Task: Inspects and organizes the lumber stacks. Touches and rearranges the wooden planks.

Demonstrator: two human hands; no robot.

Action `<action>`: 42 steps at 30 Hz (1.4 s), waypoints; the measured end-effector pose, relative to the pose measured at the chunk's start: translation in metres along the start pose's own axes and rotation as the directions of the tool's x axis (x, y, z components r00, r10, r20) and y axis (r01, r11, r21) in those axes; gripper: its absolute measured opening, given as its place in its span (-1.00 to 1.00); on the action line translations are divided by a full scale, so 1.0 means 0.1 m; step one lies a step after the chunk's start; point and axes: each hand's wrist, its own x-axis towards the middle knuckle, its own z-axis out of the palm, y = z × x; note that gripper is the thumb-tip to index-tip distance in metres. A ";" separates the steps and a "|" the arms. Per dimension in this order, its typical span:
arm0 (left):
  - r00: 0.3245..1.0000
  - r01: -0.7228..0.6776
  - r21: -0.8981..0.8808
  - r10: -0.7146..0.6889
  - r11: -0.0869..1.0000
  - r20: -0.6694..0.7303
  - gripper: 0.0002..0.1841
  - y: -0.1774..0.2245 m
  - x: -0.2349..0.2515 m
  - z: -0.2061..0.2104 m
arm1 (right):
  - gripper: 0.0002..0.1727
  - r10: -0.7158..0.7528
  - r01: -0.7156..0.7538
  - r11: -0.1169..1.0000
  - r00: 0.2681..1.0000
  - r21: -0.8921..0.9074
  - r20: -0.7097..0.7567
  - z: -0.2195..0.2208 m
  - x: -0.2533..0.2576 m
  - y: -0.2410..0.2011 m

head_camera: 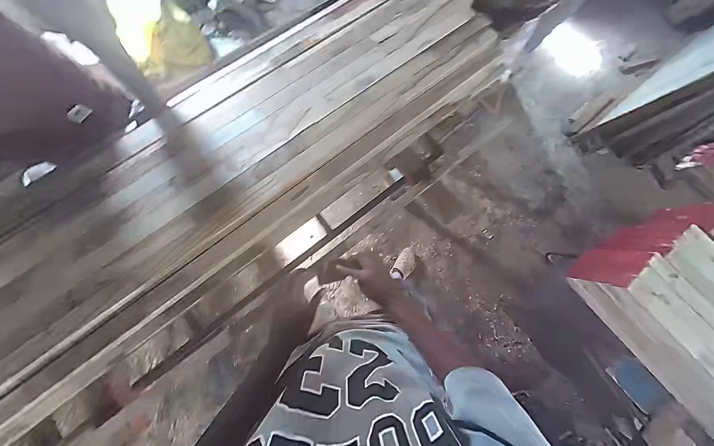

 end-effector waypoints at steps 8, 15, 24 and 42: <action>0.906 0.412 -0.340 -0.341 0.845 0.251 -0.72 1.03 0.62 0.97 | -0.59 -0.073 0.066 0.996 0.989 0.061 0.128 -1.26 -0.51 0.84; 0.898 0.355 -0.344 -0.215 0.869 0.384 -0.74 1.97 1.32 1.82 | -0.63 0.023 -0.025 1.000 0.959 0.003 0.283 -2.45 -1.09 1.86; 0.834 0.100 -0.250 0.056 0.963 0.549 -0.66 3.61 3.42 1.93 | -0.59 0.457 -0.466 0.884 0.857 -0.021 0.238 -2.82 -1.45 2.54; 0.990 -0.141 0.493 0.137 0.859 0.045 -0.13 2.26 5.60 0.81 | -0.65 0.837 -0.771 0.516 0.546 0.373 -0.028 -2.82 -2.21 2.56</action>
